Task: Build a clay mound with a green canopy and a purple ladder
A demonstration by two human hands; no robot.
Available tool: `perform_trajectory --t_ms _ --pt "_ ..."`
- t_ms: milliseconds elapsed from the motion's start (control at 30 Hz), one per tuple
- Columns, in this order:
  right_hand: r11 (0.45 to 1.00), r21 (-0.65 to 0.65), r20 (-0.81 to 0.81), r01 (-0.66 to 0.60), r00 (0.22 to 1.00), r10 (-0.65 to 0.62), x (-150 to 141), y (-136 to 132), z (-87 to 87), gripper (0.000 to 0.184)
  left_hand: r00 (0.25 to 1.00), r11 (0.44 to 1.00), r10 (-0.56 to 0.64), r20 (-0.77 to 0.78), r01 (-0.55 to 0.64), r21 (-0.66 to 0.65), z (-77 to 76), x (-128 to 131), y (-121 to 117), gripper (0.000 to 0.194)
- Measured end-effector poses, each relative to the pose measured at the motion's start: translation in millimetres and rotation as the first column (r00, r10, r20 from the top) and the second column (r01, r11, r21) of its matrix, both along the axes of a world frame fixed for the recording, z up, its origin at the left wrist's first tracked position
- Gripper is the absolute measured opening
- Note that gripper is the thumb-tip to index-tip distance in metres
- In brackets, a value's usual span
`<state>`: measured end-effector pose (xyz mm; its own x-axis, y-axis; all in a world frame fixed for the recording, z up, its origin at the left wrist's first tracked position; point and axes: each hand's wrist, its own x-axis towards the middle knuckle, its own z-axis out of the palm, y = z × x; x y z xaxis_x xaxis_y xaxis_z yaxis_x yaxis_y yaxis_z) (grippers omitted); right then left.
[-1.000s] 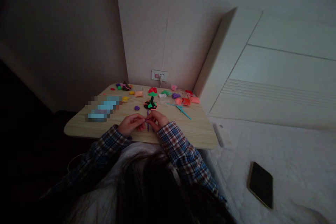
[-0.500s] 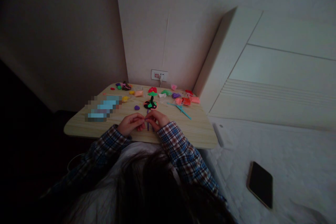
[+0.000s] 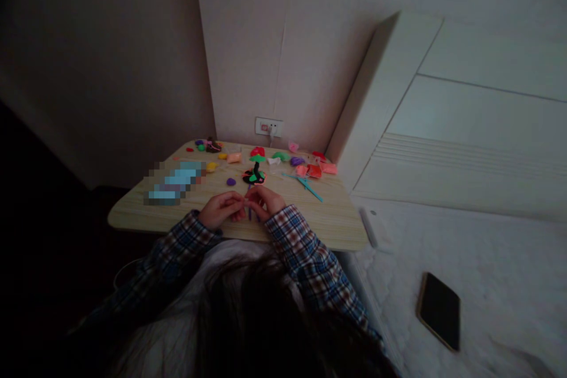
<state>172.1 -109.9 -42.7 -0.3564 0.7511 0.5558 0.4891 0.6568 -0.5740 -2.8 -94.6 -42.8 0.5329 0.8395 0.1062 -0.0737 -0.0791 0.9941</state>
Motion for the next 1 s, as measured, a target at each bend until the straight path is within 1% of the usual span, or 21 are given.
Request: perform_trajectory --t_ms 133,333,567,733,867,1000 --pt "0.999 -0.043 0.017 0.002 1.000 -0.001 0.0 2.2 -2.4 0.026 1.000 1.000 -0.016 -0.017 0.016 0.005 -2.3 -0.1 0.6 0.042" --pt "0.999 -0.035 0.001 -0.008 1.000 0.008 0.7 1.8 -2.3 0.023 1.000 1.000 -0.013 -0.016 0.013 0.007 -5.0 0.8 1.7 0.040" --pt "0.998 -0.055 0.008 0.022 1.000 -0.021 0.4 2.2 -3.9 0.021 0.999 1.000 -0.027 -0.019 0.027 0.010 -4.0 0.9 0.2 0.040" --pt "0.998 -0.043 0.001 0.037 0.999 -0.037 -0.1 -0.7 -0.8 0.023 1.000 1.000 -0.022 -0.017 0.022 -0.010 -2.1 0.8 -1.4 0.040" --pt "0.997 -0.070 -0.019 0.018 1.000 -0.019 -0.7 -2.7 2.0 0.021 1.000 1.000 -0.021 -0.005 0.021 -0.010 -2.4 1.6 -0.6 0.041" --pt "0.997 -0.071 -0.042 0.003 0.999 -0.006 -0.5 -2.3 1.7 0.021 1.000 1.000 -0.022 -0.006 0.022 0.008 -3.6 2.2 0.2 0.040"
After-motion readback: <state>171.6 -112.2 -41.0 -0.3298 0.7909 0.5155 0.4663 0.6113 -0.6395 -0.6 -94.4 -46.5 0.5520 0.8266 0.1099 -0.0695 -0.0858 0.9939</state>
